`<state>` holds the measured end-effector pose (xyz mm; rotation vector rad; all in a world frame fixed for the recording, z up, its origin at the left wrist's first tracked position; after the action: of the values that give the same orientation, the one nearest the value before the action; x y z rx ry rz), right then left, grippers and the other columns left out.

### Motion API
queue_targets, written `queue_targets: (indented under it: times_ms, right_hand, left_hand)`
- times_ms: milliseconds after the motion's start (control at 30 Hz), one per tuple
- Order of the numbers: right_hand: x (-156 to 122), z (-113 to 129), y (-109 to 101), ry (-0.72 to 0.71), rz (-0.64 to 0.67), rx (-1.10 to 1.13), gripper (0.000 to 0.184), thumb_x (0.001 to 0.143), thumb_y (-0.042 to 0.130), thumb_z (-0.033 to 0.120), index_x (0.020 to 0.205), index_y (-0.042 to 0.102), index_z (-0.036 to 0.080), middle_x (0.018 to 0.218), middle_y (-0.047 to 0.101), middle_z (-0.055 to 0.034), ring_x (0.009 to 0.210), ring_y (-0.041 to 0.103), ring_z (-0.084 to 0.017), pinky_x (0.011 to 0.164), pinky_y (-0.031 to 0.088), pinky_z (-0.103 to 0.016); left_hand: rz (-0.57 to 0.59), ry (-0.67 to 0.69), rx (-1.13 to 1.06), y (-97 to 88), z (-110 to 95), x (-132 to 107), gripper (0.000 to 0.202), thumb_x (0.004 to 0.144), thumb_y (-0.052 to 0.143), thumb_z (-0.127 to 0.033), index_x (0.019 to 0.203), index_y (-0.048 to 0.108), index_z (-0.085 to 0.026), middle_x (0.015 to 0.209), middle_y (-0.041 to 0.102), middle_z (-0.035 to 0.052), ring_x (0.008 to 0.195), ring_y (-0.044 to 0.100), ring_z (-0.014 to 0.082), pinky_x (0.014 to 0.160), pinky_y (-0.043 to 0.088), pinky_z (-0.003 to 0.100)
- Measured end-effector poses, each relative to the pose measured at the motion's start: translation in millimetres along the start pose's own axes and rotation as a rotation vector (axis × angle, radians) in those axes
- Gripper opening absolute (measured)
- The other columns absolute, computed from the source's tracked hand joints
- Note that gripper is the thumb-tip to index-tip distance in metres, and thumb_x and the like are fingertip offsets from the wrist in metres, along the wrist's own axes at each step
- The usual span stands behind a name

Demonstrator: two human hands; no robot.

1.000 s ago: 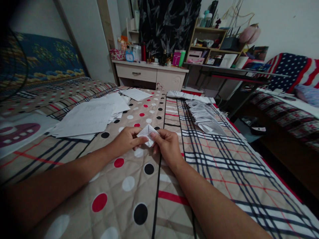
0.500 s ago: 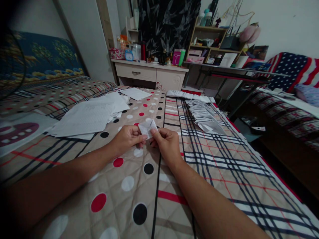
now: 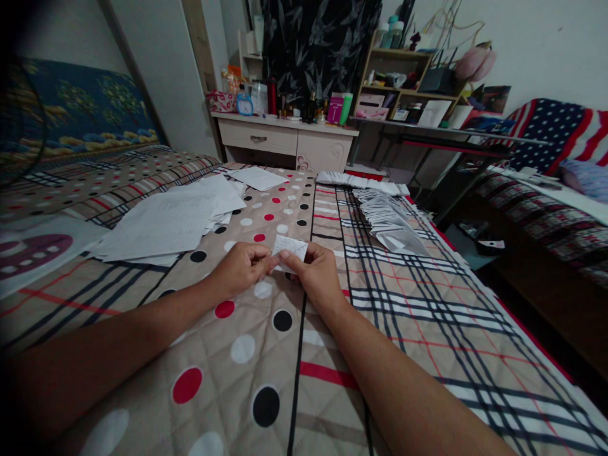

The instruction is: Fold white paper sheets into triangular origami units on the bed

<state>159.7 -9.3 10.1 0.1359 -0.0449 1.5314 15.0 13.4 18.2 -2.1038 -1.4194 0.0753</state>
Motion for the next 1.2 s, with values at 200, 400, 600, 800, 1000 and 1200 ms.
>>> queue_targets:
  times_ms: [200,400,600,800,1000,1200]
  right_hand:
    - [-1.7,6.0,-4.8,-0.035,-0.057,-0.038,0.036,0.076,0.07,0.047,0.061,0.062,0.015,0.047,0.052,0.0036,0.037,0.04,-0.007,0.034,0.027,-0.019]
    - [-0.3,3.8,-8.4,-0.052,-0.093,-0.052,0.058,0.088,0.048,0.061,0.05,0.048,0.018,0.037,0.043,0.003,0.032,0.035,-0.006,0.033,0.019,-0.019]
    - [2.5,5.4,-3.2,-0.07,0.017,0.051,0.025,0.074,0.074,0.04,0.075,0.063,0.017,0.054,0.058,0.0044,0.042,0.05,-0.008,0.041,0.035,-0.018]
    - [2.3,9.7,-10.4,-0.123,-0.082,-0.08,0.018,0.076,0.071,0.035,0.076,0.067,0.018,0.055,0.061,0.0023,0.044,0.051,-0.01,0.043,0.037,-0.021]
    - [1.0,9.5,-6.0,-0.22,-0.033,-0.211,0.018,0.075,0.072,0.036,0.079,0.073,0.019,0.072,0.063,-0.0012,0.051,0.053,-0.011,0.045,0.041,-0.024]
    - [-4.5,21.4,-3.2,-0.456,-0.032,-0.478,0.009,0.081,0.068,0.028,0.08,0.073,0.02,0.071,0.06,-0.0012,0.062,0.053,-0.013,0.057,0.042,-0.026]
  left_hand:
    - [0.043,0.044,0.084,4.5,-10.5,-1.2,0.038,0.083,0.049,-0.031,0.048,0.042,-0.017,0.044,0.037,-0.0048,0.044,0.033,0.0076,0.047,0.024,0.024]
    - [-0.011,-0.006,0.053,1.3,-2.0,-0.5,0.04,0.086,0.046,-0.035,0.05,0.044,-0.017,0.045,0.041,-0.0042,0.045,0.036,0.0082,0.048,0.028,0.023]
    - [-0.003,-0.115,-0.078,2.9,12.3,1.6,0.033,0.088,0.045,-0.033,0.061,0.054,-0.017,0.048,0.051,-0.0031,0.042,0.046,0.0089,0.044,0.035,0.02]
    - [0.05,-0.131,-0.208,8.1,9.9,2.5,0.019,0.085,0.052,-0.027,0.074,0.059,-0.013,0.066,0.063,0.001,0.046,0.053,0.0074,0.046,0.042,0.019]
    - [-0.199,0.0,-0.174,-9.8,3.8,2.3,0.024,0.079,0.066,-0.03,0.099,0.065,-0.015,0.09,0.07,0.0058,0.068,0.063,0.0127,0.057,0.049,0.022]
    - [-0.396,0.254,0.065,-25.4,-16.4,-5.8,0.009,0.079,0.07,-0.023,0.088,0.072,-0.021,0.094,0.07,0.0049,0.091,0.062,0.0162,0.064,0.045,0.023]
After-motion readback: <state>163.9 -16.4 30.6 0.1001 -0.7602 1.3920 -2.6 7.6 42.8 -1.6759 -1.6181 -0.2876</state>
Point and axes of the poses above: each hand's wrist, its own x-axis towards the middle knuckle, its own y-axis out of the palm, z = x × y, the point moved 5 cm from there along x, towards the middle knuckle
